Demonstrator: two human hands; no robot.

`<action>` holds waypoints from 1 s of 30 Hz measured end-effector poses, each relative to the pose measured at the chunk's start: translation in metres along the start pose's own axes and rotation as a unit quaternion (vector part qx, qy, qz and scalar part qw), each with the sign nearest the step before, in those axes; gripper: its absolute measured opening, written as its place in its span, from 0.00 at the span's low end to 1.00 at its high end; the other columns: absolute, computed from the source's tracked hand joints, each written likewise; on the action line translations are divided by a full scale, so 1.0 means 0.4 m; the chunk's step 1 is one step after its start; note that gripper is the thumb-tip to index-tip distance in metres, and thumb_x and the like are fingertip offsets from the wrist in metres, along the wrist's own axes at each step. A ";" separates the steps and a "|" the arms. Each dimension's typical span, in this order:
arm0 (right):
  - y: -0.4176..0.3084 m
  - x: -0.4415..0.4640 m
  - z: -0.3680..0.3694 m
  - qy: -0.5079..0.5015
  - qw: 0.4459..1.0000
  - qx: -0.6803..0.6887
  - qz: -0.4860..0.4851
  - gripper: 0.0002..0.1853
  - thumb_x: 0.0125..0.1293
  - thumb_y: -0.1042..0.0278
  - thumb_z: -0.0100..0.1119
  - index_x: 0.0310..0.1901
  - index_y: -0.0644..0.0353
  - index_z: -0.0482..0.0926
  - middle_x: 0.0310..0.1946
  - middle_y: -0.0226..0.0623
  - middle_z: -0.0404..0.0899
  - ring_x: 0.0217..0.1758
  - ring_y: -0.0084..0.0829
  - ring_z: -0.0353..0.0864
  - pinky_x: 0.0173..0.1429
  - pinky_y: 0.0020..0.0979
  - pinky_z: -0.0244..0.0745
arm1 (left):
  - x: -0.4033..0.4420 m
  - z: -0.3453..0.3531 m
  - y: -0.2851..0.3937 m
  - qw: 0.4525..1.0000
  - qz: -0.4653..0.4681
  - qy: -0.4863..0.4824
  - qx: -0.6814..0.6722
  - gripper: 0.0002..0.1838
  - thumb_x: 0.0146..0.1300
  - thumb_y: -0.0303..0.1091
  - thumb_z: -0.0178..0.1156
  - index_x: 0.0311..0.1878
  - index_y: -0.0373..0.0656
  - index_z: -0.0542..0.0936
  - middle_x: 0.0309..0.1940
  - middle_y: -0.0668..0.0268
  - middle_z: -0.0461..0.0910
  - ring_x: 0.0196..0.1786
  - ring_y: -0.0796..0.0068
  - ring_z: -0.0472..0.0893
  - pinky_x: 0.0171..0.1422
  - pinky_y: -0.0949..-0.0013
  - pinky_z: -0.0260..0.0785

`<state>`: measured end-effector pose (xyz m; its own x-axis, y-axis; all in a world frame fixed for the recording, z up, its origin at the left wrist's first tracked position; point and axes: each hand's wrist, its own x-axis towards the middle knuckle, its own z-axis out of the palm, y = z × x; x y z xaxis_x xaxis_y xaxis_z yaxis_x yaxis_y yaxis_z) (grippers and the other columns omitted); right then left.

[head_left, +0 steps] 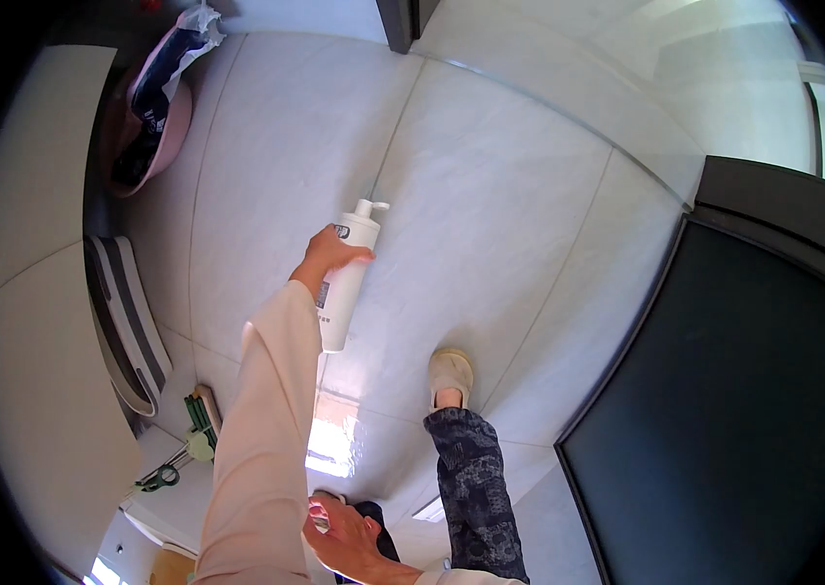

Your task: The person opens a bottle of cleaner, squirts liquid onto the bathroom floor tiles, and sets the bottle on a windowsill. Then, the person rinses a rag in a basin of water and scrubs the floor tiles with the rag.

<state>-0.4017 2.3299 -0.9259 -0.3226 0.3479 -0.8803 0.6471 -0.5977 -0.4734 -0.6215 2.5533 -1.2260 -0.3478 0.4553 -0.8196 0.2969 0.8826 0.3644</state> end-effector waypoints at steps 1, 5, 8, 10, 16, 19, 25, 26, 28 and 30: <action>-0.009 0.002 -0.003 -0.001 1.000 -0.014 0.003 0.14 0.59 0.56 0.59 0.45 0.49 0.76 0.37 0.32 0.80 0.47 0.35 0.76 0.48 0.44 0.62 | 0.004 -0.009 0.024 1.000 -0.009 0.003 0.005 0.39 0.29 0.48 0.75 0.48 0.40 0.75 0.40 0.57 0.81 0.40 0.62 0.83 0.47 0.64 0.76; -0.029 0.017 -0.013 -0.001 0.999 -0.032 0.006 0.13 0.60 0.57 0.58 0.44 0.49 0.76 0.36 0.32 0.80 0.45 0.35 0.77 0.46 0.43 0.63 | 0.045 -0.022 0.076 0.999 0.009 0.021 0.030 0.39 0.29 0.48 0.74 0.48 0.40 0.75 0.40 0.57 0.82 0.41 0.62 0.83 0.48 0.64 0.75; -0.035 0.029 -0.017 0.009 1.000 -0.004 -0.003 0.12 0.60 0.56 0.57 0.43 0.50 0.77 0.35 0.32 0.80 0.45 0.36 0.77 0.46 0.45 0.64 | 0.054 -0.058 0.154 0.998 0.031 0.035 0.030 0.38 0.29 0.49 0.75 0.46 0.39 0.77 0.40 0.57 0.82 0.41 0.64 0.82 0.48 0.65 0.75; -0.036 0.033 -0.019 0.009 1.000 -0.007 -0.005 0.12 0.60 0.55 0.57 0.42 0.50 0.77 0.35 0.33 0.80 0.45 0.36 0.77 0.45 0.45 0.64 | 0.059 -0.081 0.196 1.000 0.027 0.000 0.011 0.40 0.29 0.50 0.74 0.48 0.39 0.76 0.42 0.57 0.81 0.42 0.63 0.82 0.48 0.65 0.75; -0.008 0.030 -0.011 0.012 0.999 -0.022 -0.021 0.13 0.60 0.54 0.57 0.41 0.50 0.78 0.36 0.33 0.80 0.45 0.39 0.77 0.46 0.47 0.64 | 0.085 -0.081 0.239 0.999 0.008 0.008 0.046 0.38 0.30 0.50 0.74 0.47 0.39 0.77 0.41 0.57 0.82 0.42 0.64 0.83 0.48 0.65 0.75; -0.020 0.026 -0.018 0.027 0.998 -0.042 -0.027 0.12 0.60 0.54 0.57 0.41 0.50 0.78 0.37 0.33 0.80 0.45 0.39 0.77 0.46 0.47 0.64 | 0.089 -0.071 0.234 0.999 0.014 -0.007 0.038 0.39 0.30 0.50 0.74 0.47 0.38 0.76 0.42 0.57 0.81 0.42 0.63 0.83 0.47 0.65 0.75; -0.047 0.045 -0.060 0.022 0.999 -0.037 -0.030 0.12 0.59 0.54 0.57 0.42 0.48 0.78 0.36 0.32 0.80 0.44 0.37 0.77 0.46 0.45 0.64 | 0.103 -0.081 0.310 0.998 0.011 -0.001 0.060 0.39 0.30 0.51 0.73 0.48 0.38 0.76 0.42 0.57 0.81 0.42 0.63 0.83 0.47 0.65 0.75; -0.059 0.048 -0.073 0.025 0.999 -0.036 -0.032 0.13 0.59 0.54 0.58 0.42 0.48 0.77 0.36 0.32 0.79 0.44 0.37 0.77 0.46 0.44 0.65 | 0.115 -0.084 0.331 0.998 0.011 0.003 0.068 0.39 0.30 0.51 0.74 0.48 0.38 0.77 0.42 0.57 0.81 0.42 0.63 0.83 0.47 0.66 0.75; -0.075 0.050 -0.101 0.037 0.998 -0.043 -0.038 0.13 0.59 0.54 0.58 0.42 0.48 0.77 0.35 0.31 0.79 0.43 0.36 0.77 0.46 0.43 0.65 | 0.125 -0.101 0.392 0.998 0.020 0.004 0.060 0.39 0.30 0.51 0.74 0.47 0.38 0.77 0.42 0.57 0.82 0.42 0.64 0.83 0.47 0.66 0.75; -0.087 0.057 -0.131 0.049 0.997 -0.049 -0.045 0.13 0.59 0.54 0.58 0.43 0.48 0.77 0.35 0.31 0.79 0.43 0.35 0.77 0.46 0.42 0.65 | 0.146 -0.113 0.451 0.998 0.028 0.005 0.052 0.39 0.29 0.51 0.74 0.47 0.38 0.78 0.42 0.57 0.82 0.42 0.64 0.83 0.47 0.66 0.75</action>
<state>-0.3954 2.3965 -0.9280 -0.3170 0.4685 -0.8246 0.6846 -0.4887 -0.5408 -0.6283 2.7445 -1.1880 -0.3371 0.5055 -0.7943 0.4074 0.8389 0.3610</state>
